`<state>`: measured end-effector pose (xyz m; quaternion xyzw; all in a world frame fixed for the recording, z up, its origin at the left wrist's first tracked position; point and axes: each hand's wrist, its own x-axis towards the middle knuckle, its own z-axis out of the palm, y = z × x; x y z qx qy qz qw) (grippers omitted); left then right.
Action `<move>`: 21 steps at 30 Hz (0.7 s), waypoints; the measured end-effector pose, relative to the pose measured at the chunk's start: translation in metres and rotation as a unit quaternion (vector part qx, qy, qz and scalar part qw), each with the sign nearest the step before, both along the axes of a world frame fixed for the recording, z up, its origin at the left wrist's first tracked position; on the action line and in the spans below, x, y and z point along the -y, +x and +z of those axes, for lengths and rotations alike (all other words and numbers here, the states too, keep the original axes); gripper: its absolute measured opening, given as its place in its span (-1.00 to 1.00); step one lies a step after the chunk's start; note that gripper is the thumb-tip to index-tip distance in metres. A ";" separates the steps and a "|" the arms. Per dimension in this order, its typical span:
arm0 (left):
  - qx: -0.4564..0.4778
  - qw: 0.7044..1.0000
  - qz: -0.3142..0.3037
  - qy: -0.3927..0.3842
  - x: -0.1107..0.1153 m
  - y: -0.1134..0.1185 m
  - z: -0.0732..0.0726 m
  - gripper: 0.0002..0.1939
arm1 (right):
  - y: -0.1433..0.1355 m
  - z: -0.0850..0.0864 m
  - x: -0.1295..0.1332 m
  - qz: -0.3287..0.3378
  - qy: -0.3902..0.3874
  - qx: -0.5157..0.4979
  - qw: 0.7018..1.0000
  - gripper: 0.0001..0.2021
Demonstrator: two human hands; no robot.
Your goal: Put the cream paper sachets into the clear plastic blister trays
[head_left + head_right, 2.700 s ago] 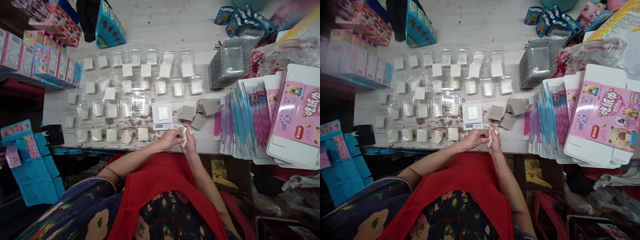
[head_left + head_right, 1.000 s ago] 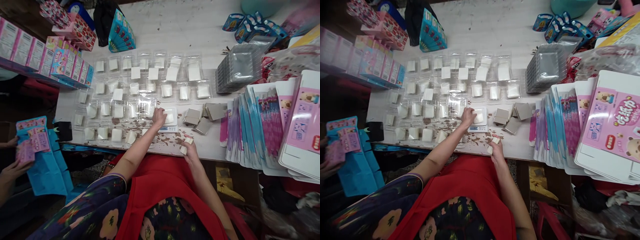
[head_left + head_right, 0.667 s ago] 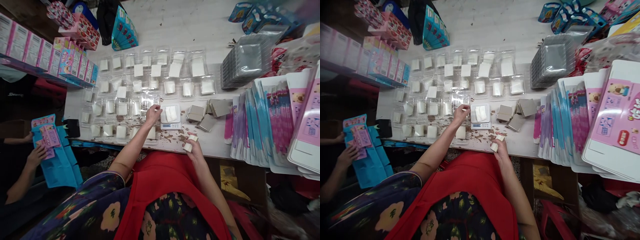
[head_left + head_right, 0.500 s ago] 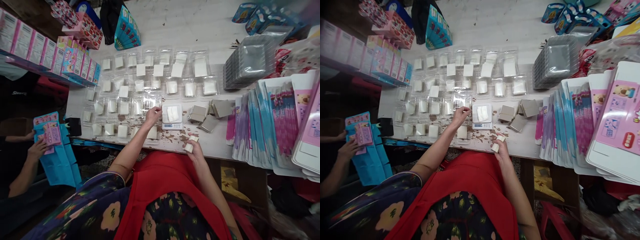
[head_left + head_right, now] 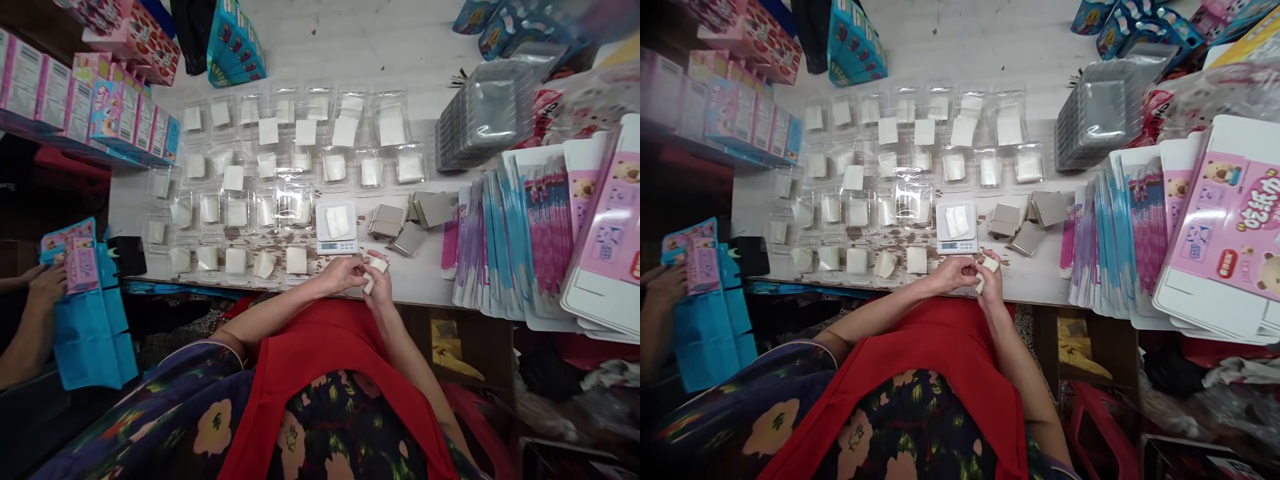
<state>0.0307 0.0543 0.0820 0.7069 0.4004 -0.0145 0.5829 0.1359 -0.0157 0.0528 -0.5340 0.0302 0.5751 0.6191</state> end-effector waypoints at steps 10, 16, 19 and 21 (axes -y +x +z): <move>-0.007 0.999 0.042 0.023 -0.005 0.003 0.014 -0.85 | 0.004 0.016 -0.011 0.024 0.044 0.024 0.998 -0.60; 0.048 0.992 0.114 -0.039 -0.005 0.002 0.004 -0.84 | 0.006 0.020 -0.012 0.030 0.047 0.019 0.998 -0.61; 0.082 0.963 0.190 -0.172 -0.009 -0.001 -0.004 -0.85 | 0.011 0.022 -0.011 0.026 0.063 -0.017 0.998 -0.60; 0.098 0.934 0.223 -0.261 -0.013 -0.005 -0.009 -0.82 | 0.015 0.023 -0.011 0.029 0.069 -0.054 0.996 -0.61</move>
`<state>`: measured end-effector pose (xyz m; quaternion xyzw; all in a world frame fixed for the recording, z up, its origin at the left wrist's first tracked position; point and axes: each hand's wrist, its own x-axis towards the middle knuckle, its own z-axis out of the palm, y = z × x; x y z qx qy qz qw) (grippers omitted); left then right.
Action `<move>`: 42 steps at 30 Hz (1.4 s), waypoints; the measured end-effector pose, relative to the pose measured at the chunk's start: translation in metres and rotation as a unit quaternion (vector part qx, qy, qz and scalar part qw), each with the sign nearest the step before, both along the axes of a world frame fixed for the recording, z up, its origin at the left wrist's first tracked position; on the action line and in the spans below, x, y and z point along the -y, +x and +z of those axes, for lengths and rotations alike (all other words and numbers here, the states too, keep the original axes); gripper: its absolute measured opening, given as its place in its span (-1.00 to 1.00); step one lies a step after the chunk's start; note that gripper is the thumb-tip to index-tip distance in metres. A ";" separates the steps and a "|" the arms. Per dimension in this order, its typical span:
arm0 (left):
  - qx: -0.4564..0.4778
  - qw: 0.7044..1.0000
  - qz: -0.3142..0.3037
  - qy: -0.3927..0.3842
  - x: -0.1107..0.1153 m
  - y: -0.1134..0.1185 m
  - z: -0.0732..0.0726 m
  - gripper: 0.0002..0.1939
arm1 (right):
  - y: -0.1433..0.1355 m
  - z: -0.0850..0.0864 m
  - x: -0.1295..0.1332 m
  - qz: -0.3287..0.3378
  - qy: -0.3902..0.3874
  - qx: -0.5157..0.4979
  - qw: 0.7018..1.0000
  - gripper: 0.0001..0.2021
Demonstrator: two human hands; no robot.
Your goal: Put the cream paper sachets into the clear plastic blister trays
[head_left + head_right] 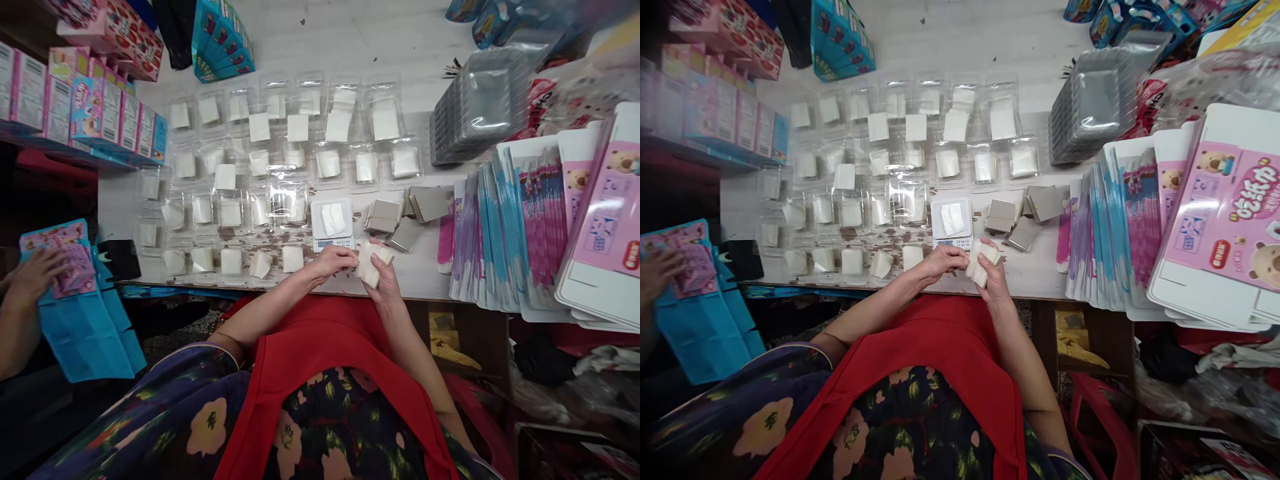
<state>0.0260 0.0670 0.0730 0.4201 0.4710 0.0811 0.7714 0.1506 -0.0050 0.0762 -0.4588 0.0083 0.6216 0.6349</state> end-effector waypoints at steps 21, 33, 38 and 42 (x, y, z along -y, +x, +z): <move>-0.259 0.938 0.000 0.231 -0.082 -0.010 -0.043 -0.86 | -0.007 -0.024 -0.005 0.048 -0.104 0.107 0.988 -0.52; -0.402 0.810 -0.082 0.419 -0.102 -0.027 -0.034 -0.52 | 0.004 -0.031 0.015 0.026 -0.157 0.074 0.984 -0.51; -0.294 0.802 -0.279 0.438 -0.104 -0.021 -0.033 -0.05 | 0.006 -0.036 0.019 0.026 -0.174 0.069 0.982 -0.52; -0.288 0.757 -0.370 0.455 -0.100 -0.013 -0.041 0.08 | 0.005 -0.037 0.021 0.028 -0.177 0.066 0.982 -0.52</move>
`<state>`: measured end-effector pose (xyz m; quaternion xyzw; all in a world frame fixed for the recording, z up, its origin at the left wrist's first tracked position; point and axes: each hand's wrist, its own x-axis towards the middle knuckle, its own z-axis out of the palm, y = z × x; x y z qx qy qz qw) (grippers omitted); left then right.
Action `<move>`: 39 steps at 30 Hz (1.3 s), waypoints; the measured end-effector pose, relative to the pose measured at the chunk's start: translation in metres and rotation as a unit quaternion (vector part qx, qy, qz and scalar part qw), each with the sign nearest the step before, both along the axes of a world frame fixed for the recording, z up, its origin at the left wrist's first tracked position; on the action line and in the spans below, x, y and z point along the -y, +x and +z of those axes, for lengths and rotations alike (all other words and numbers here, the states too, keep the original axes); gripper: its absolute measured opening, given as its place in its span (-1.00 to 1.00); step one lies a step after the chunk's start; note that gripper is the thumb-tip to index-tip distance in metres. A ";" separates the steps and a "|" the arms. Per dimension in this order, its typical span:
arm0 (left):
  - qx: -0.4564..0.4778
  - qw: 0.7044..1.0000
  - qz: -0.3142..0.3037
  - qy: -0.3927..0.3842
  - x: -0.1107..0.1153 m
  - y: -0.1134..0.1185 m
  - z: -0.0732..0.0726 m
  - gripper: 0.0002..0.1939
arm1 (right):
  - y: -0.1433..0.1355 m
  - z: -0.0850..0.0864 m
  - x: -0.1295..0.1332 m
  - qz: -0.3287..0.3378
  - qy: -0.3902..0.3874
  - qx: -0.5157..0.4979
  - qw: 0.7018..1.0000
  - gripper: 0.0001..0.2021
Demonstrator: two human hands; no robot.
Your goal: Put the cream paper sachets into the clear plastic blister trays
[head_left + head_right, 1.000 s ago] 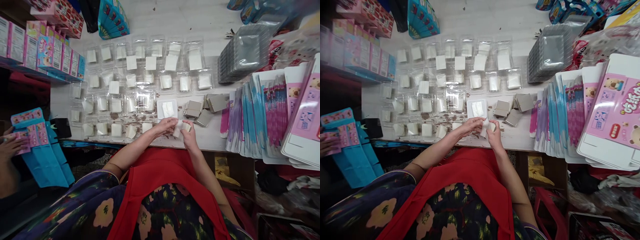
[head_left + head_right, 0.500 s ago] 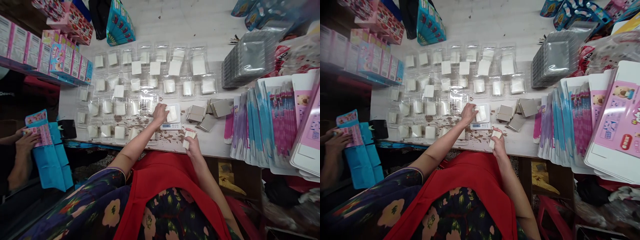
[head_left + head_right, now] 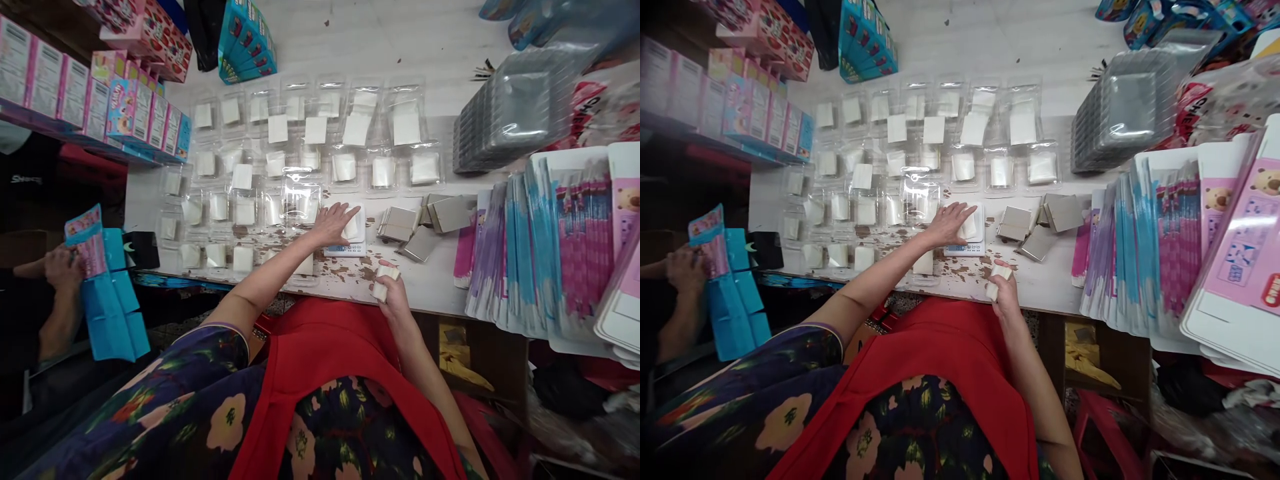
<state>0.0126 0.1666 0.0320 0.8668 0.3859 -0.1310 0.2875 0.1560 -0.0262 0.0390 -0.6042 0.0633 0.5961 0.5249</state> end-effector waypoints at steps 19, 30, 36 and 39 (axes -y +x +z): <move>-0.078 0.994 0.069 0.023 -0.029 0.022 -0.001 -0.60 | 0.001 -0.003 0.003 -0.002 -0.006 -0.002 1.000 -0.55; 0.060 0.998 0.023 0.020 -0.013 0.005 -0.012 -0.89 | 0.002 -0.013 0.005 -0.031 -0.017 -0.018 0.999 -0.54; 0.131 0.972 0.167 -0.098 -0.009 -0.029 0.001 -0.86 | 0.004 -0.011 0.003 -0.027 -0.031 -0.027 0.999 -0.53; 0.144 0.955 0.237 -0.104 -0.037 -0.063 0.030 -0.78 | 0.006 -0.010 0.003 -0.025 -0.031 -0.027 0.999 -0.52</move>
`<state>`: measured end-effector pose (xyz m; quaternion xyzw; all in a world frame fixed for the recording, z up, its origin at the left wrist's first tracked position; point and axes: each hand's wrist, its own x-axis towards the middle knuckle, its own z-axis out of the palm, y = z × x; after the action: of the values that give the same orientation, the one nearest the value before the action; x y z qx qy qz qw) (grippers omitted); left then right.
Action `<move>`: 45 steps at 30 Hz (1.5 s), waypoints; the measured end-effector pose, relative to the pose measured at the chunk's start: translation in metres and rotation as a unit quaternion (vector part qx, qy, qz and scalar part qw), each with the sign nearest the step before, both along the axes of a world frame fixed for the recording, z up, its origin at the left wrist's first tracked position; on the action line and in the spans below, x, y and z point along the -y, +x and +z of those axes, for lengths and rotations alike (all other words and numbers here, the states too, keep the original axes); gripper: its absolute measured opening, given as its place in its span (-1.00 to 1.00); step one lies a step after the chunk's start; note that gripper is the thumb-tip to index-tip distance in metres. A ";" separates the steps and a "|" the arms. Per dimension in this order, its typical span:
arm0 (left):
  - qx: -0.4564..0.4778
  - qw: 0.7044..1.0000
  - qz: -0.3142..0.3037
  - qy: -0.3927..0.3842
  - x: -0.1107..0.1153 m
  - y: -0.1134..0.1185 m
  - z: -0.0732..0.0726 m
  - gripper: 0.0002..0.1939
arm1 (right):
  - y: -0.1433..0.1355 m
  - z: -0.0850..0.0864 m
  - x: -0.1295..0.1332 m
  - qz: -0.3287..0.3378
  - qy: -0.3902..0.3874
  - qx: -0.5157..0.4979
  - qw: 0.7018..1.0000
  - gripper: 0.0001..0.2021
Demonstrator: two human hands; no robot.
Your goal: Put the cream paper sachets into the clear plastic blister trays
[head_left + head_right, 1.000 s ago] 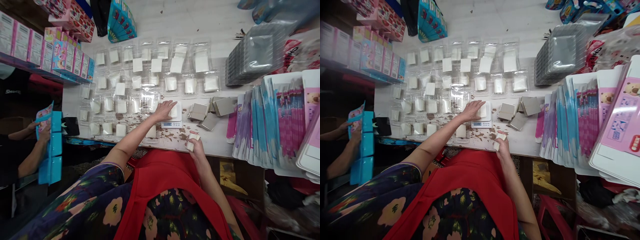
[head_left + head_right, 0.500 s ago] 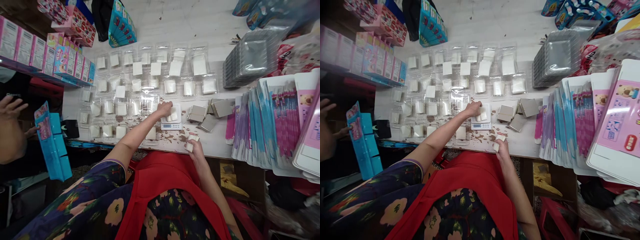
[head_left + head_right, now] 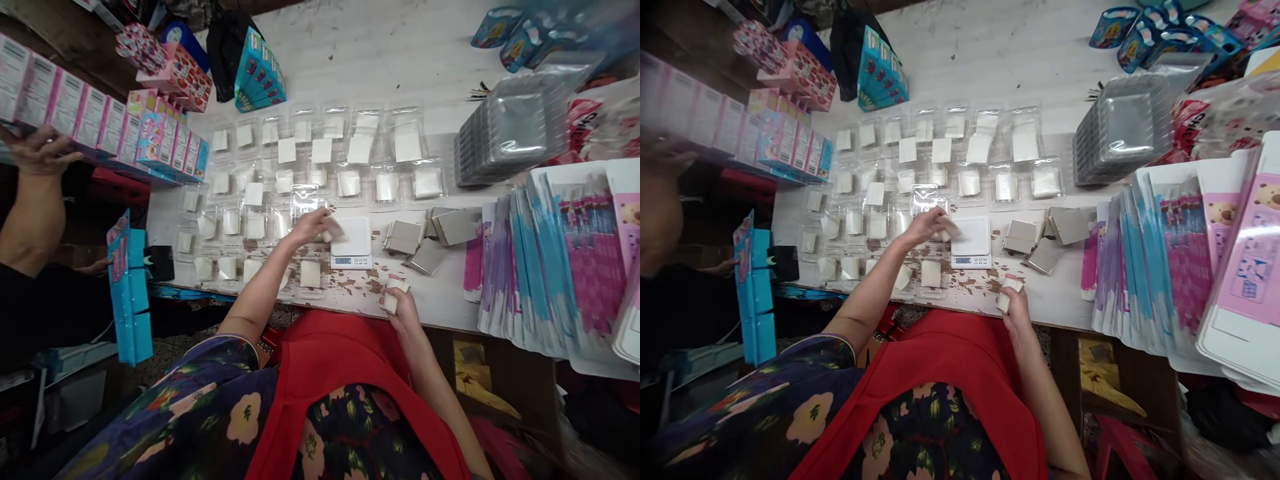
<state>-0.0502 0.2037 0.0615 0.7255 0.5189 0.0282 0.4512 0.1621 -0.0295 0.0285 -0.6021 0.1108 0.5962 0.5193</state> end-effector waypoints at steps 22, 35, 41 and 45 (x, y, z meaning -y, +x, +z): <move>0.025 0.924 -0.212 0.318 -0.047 0.229 0.031 -0.68 | 0.020 0.005 0.017 -0.073 -0.010 -0.001 0.997 -0.52; 0.079 0.958 -0.273 -0.033 -0.115 0.428 0.050 -0.81 | 0.057 0.003 0.041 -0.158 -0.034 -0.020 0.987 -0.50; 0.091 0.955 -0.277 -0.056 -0.120 0.426 0.045 -0.85 | 0.062 0.003 0.040 -0.152 -0.036 -0.026 0.987 -0.50; 0.111 0.951 -0.288 -0.010 -0.116 0.423 0.045 -0.85 | 0.063 0.005 0.041 -0.137 -0.033 -0.037 0.989 -0.50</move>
<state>0.3724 0.3193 0.1070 0.8320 0.2349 -0.0280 0.5018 0.2251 -0.0707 0.0332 -0.5759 0.2309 0.5374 0.5711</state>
